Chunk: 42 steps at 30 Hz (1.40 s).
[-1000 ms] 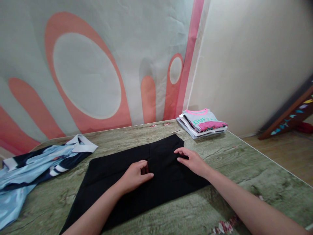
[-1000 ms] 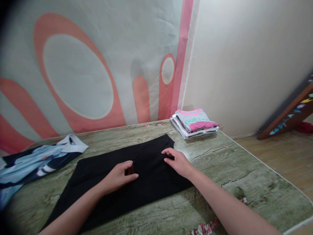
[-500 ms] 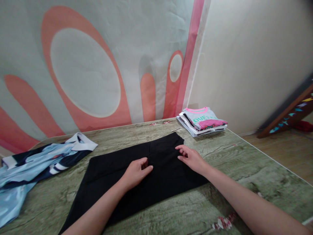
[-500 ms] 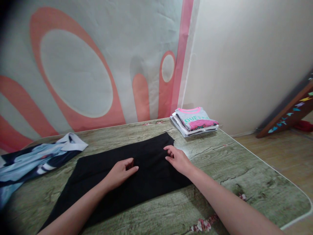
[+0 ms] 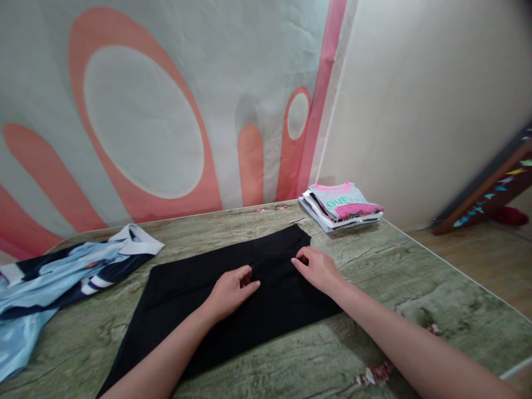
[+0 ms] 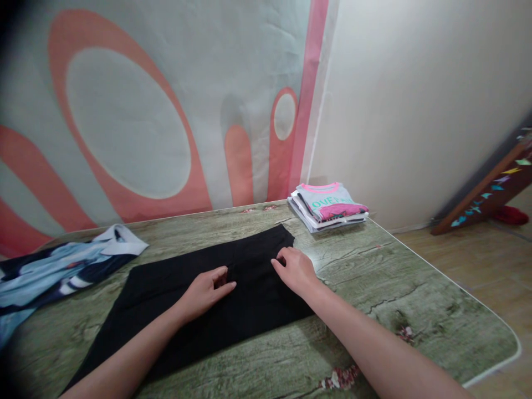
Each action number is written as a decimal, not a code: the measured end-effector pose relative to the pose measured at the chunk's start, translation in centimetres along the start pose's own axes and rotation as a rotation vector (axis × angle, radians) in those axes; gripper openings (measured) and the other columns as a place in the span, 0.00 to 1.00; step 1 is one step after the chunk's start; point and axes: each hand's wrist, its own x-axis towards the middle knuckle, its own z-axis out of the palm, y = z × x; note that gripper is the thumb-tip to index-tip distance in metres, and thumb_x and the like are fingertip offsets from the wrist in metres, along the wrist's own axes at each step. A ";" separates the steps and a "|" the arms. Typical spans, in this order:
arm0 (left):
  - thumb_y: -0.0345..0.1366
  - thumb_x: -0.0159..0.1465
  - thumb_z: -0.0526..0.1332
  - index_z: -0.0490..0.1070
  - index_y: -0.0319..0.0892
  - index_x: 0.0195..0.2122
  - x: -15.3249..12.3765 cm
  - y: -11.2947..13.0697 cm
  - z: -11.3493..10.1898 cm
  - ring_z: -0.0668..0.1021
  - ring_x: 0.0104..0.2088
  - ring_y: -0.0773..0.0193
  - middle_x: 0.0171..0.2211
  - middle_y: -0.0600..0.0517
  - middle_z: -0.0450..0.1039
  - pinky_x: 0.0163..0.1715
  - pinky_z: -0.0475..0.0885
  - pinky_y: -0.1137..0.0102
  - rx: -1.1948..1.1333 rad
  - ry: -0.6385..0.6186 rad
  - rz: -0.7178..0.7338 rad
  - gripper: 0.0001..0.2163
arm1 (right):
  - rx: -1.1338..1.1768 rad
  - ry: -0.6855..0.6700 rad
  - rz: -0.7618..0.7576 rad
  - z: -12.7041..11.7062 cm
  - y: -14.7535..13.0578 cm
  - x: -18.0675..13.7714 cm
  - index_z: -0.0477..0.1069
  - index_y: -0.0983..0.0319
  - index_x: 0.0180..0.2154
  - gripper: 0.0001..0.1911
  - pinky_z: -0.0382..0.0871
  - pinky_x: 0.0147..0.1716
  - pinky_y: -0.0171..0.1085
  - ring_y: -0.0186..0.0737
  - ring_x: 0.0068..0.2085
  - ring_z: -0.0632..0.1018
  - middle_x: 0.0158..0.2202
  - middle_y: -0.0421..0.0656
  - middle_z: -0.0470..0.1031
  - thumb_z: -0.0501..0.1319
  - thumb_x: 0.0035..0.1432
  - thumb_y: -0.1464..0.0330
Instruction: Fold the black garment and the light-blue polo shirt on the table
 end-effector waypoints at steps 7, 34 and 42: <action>0.41 0.61 0.57 0.59 0.44 0.27 0.0 -0.4 0.1 0.69 0.26 0.66 0.23 0.58 0.63 0.27 0.59 0.72 0.016 0.025 0.011 0.10 | 0.170 0.104 -0.074 0.2 0.6 0.4 0.69 0.59 0.34 0.07 0.64 0.36 0.37 0.39 0.34 0.73 0.31 0.40 0.72 0.55 0.63 0.66; 0.37 0.60 0.56 0.58 0.45 0.28 0.0 0.0 0.2 0.70 0.25 0.66 0.24 0.58 0.65 0.27 0.59 0.72 0.049 0.079 -0.010 0.07 | -0.012 0.118 -0.198 1.0 0.7 -0.9 0.66 0.60 0.54 0.21 0.67 0.49 0.48 0.49 0.49 0.72 0.46 0.49 0.73 0.59 0.60 0.61; 0.37 0.60 0.56 0.61 0.45 0.29 0.0 -0.1 0.4 0.71 0.26 0.64 0.25 0.56 0.66 0.28 0.60 0.71 0.078 0.071 -0.023 0.05 | 0.075 0.068 -0.097 0.7 1.5 -0.5 0.68 0.58 0.34 0.01 0.65 0.38 0.39 0.41 0.36 0.72 0.32 0.41 0.73 0.58 0.58 0.71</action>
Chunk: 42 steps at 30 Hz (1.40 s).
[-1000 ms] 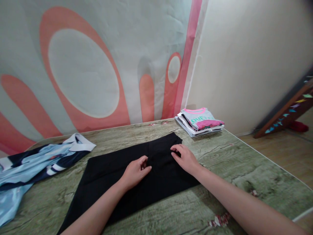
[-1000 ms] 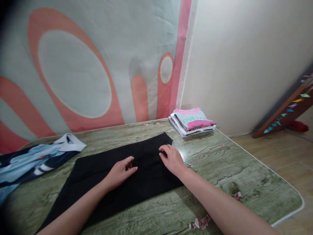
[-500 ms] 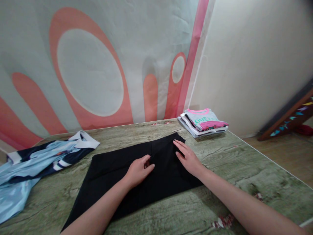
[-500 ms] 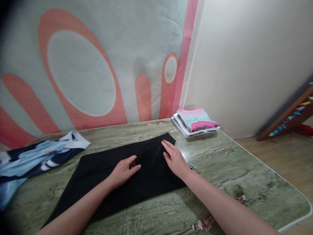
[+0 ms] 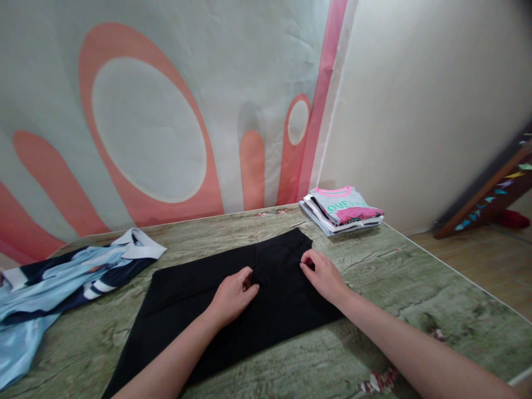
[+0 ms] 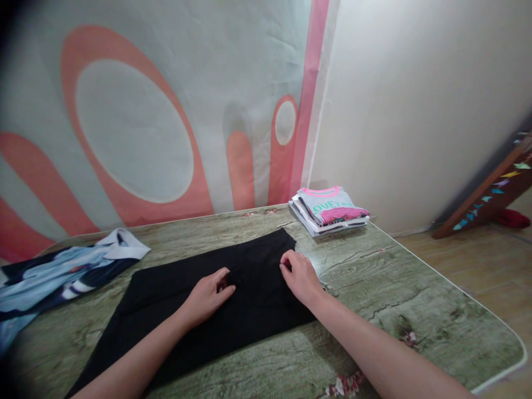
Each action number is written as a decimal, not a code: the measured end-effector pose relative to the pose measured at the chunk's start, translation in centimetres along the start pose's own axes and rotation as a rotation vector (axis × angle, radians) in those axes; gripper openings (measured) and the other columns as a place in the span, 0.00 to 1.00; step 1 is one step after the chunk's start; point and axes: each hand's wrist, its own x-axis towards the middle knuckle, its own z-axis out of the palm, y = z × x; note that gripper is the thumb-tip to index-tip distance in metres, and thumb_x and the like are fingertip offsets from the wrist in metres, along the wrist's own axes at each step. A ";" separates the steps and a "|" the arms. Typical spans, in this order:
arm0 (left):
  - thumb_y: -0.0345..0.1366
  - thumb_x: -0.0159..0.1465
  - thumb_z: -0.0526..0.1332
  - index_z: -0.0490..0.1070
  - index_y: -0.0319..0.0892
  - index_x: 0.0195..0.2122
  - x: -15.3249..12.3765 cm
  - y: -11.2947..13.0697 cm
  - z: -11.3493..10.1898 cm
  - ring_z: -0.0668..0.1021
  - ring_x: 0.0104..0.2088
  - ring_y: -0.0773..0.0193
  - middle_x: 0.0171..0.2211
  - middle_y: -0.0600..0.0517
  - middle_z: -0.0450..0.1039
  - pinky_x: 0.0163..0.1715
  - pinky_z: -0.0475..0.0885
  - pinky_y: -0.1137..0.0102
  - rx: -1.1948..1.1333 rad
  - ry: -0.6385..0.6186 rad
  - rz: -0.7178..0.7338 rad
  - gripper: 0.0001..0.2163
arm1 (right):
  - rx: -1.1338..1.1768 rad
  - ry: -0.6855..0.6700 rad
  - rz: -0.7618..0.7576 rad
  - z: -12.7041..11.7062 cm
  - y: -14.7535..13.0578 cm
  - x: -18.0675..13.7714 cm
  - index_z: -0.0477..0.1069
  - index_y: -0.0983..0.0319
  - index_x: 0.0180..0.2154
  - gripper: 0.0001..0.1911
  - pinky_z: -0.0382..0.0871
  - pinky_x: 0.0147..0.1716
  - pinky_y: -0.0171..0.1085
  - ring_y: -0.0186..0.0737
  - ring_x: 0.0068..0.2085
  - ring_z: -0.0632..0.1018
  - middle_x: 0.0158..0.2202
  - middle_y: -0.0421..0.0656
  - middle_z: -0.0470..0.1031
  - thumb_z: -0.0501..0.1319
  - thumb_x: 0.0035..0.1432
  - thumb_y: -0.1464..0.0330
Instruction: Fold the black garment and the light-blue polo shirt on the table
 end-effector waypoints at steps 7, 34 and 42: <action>0.36 0.62 0.55 0.66 0.45 0.38 0.0 -0.1 0.2 0.73 0.29 0.62 0.27 0.55 0.69 0.30 0.61 0.71 0.019 0.031 -0.001 0.05 | -0.076 -0.068 -0.015 -0.3 0.2 -0.2 0.71 0.58 0.40 0.11 0.63 0.39 0.41 0.44 0.37 0.73 0.32 0.41 0.74 0.64 0.57 0.61; 0.35 0.56 0.59 0.74 0.42 0.39 1.0 -1.2 -0.4 0.73 0.31 0.63 0.33 0.54 0.72 0.35 0.66 0.71 -0.209 0.003 -0.020 0.11 | 0.337 -0.489 0.039 -4.0 1.9 0.2 0.72 0.60 0.37 0.11 0.64 0.36 0.35 0.38 0.36 0.71 0.33 0.36 0.72 0.65 0.48 0.68; 0.24 0.48 0.54 0.76 0.42 0.24 0.7 -1.4 -0.9 0.74 0.37 0.63 0.35 0.51 0.70 0.42 0.69 0.69 -0.291 -0.043 0.085 0.12 | 0.435 -0.569 -0.038 -4.4 2.9 0.7 0.74 0.60 0.25 0.05 0.66 0.39 0.37 0.39 0.36 0.73 0.31 0.39 0.71 0.61 0.44 0.75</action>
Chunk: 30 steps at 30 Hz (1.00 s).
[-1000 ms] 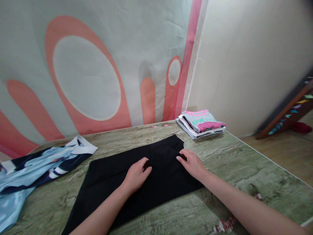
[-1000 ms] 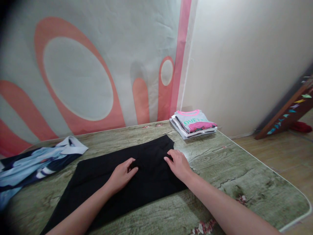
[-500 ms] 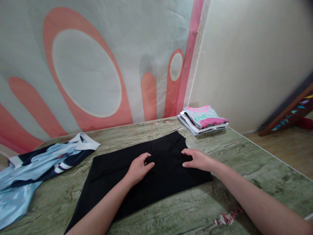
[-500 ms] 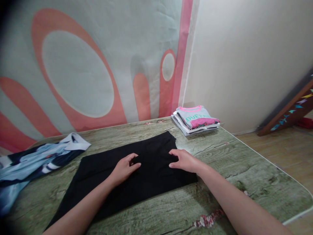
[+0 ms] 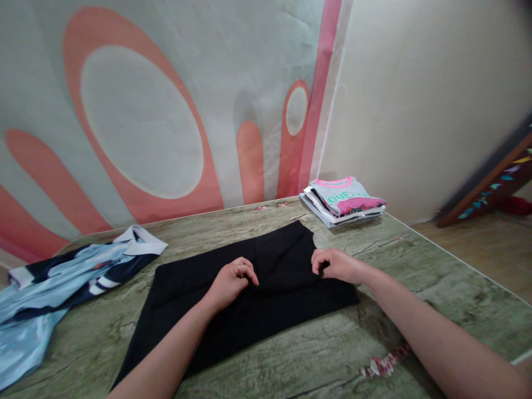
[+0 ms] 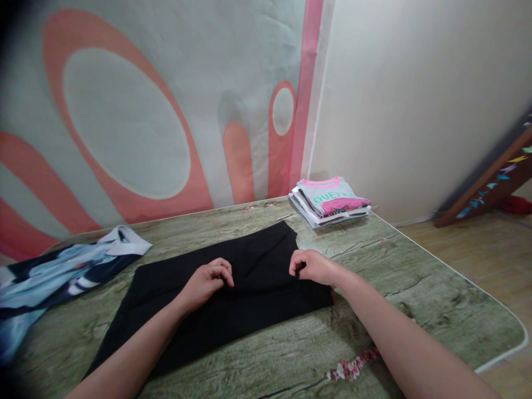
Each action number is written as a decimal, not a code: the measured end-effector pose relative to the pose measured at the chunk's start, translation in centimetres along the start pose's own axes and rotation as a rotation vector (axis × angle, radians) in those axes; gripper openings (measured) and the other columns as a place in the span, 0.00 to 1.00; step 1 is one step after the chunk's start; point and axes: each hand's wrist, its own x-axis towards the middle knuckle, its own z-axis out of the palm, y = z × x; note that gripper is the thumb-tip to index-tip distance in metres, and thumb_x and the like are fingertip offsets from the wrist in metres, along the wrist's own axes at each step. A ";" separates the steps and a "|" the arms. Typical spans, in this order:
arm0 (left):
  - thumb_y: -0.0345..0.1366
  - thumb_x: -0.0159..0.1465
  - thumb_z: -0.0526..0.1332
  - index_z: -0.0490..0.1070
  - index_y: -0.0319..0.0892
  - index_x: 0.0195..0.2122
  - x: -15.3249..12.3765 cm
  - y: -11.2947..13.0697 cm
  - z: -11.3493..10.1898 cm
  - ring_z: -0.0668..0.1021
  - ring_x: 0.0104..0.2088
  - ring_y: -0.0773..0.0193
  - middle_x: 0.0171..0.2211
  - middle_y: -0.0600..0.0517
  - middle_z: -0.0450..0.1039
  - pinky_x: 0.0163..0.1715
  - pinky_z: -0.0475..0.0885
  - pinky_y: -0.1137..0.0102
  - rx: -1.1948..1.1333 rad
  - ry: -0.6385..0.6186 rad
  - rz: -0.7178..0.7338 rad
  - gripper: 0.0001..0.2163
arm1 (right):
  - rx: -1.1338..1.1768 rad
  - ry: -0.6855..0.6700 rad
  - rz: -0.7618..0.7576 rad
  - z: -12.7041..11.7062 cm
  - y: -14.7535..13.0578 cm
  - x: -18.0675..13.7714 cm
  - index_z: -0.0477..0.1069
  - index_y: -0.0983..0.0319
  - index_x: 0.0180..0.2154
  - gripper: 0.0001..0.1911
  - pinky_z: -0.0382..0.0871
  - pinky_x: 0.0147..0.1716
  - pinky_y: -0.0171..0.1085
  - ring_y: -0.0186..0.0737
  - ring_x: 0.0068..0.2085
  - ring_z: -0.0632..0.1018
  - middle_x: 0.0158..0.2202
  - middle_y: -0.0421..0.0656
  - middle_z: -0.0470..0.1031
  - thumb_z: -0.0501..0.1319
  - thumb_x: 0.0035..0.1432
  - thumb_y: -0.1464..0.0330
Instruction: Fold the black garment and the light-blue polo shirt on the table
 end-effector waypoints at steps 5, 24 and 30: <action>0.22 0.47 0.53 0.78 0.43 0.23 -0.2 0.8 -0.6 0.73 0.40 0.63 0.36 0.51 0.69 0.44 0.68 0.69 0.044 -0.059 0.046 0.15 | -0.069 -0.039 -0.053 -0.1 0.0 -0.1 0.78 0.58 0.26 0.16 0.66 0.42 0.39 0.39 0.39 0.74 0.34 0.40 0.71 0.56 0.42 0.81; 0.28 0.60 0.55 0.77 0.46 0.35 -1.7 3.9 -1.6 0.71 0.39 0.63 0.38 0.52 0.67 0.41 0.65 0.69 0.309 -0.167 0.218 0.11 | -0.159 0.139 -0.160 3.3 -5.4 -0.1 0.75 0.58 0.32 0.08 0.65 0.43 0.39 0.39 0.40 0.74 0.34 0.39 0.76 0.62 0.51 0.76; 0.41 0.64 0.58 0.70 0.43 0.44 -1.2 2.1 -1.3 0.71 0.32 0.65 0.36 0.53 0.68 0.32 0.66 0.71 0.196 -0.112 0.040 0.11 | -0.160 -0.205 -0.332 1.6 -5.5 -1.3 0.74 0.59 0.25 0.15 0.60 0.49 0.40 0.37 0.41 0.74 0.31 0.36 0.78 0.55 0.46 0.82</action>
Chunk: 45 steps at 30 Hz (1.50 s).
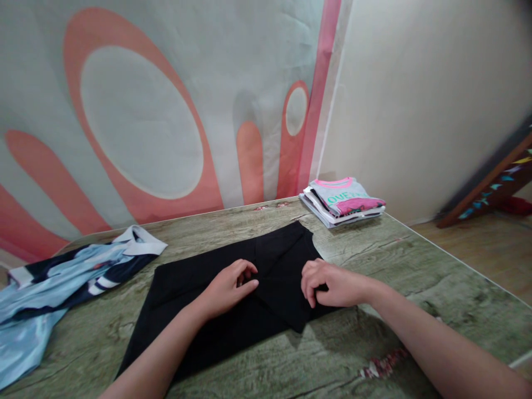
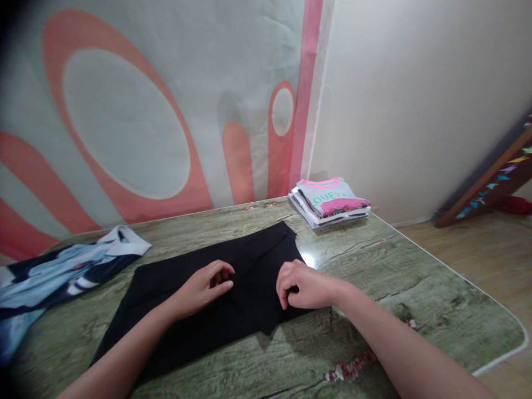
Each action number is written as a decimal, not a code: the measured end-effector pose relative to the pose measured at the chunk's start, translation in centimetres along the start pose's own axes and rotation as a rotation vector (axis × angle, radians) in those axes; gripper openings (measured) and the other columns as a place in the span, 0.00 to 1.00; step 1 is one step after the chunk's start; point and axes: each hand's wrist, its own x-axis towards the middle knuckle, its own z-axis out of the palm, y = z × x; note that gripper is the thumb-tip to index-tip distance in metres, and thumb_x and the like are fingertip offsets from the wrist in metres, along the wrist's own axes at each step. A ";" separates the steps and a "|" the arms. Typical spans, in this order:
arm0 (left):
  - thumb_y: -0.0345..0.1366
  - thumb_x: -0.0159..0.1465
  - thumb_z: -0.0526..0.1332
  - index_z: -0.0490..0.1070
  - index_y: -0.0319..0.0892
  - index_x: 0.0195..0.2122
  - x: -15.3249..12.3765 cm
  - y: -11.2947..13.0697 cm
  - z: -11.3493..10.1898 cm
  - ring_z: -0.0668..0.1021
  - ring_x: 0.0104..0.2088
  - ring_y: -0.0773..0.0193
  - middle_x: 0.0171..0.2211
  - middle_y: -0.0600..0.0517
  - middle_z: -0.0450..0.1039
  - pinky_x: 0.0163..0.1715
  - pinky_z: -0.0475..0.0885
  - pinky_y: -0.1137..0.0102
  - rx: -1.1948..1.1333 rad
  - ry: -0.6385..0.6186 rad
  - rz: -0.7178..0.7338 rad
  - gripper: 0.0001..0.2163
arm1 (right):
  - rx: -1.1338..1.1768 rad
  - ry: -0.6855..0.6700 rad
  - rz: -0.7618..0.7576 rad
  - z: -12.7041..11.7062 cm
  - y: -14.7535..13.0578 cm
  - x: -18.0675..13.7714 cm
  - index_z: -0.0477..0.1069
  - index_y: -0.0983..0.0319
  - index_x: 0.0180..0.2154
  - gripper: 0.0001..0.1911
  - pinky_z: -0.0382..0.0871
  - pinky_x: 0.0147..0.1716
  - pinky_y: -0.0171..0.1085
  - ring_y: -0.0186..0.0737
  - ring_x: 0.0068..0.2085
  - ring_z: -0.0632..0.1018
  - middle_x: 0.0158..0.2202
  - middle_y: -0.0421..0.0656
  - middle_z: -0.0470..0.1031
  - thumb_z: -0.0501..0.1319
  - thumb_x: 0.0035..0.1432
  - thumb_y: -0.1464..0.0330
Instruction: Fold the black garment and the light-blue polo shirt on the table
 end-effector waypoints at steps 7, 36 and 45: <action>0.43 0.66 0.53 0.72 0.43 0.40 0.3 -0.6 -0.1 0.73 0.34 0.63 0.35 0.52 0.72 0.34 0.65 0.70 0.013 -0.013 -0.074 0.12 | -0.058 0.035 0.033 0.4 0.0 -0.1 0.72 0.60 0.26 0.14 0.63 0.44 0.37 0.35 0.37 0.73 0.30 0.37 0.75 0.55 0.45 0.83; 0.43 0.57 0.65 0.72 0.40 0.46 0.2 -0.9 -1.2 0.71 0.25 0.68 0.26 0.55 0.68 0.22 0.60 0.75 -0.606 -0.166 -0.337 0.18 | -0.123 0.004 0.044 0.4 -0.2 -0.5 0.71 0.60 0.31 0.15 0.64 0.42 0.34 0.35 0.40 0.71 0.34 0.38 0.72 0.56 0.45 0.84; 0.48 0.57 0.66 0.68 0.42 0.48 0.1 -0.7 -0.8 0.77 0.25 0.67 0.25 0.59 0.65 0.20 0.63 0.77 -0.707 -0.145 -0.388 0.22 | -0.202 0.052 0.106 -0.4 1.0 -1.0 0.69 0.60 0.34 0.20 0.63 0.43 0.37 0.39 0.42 0.69 0.39 0.41 0.69 0.54 0.39 0.84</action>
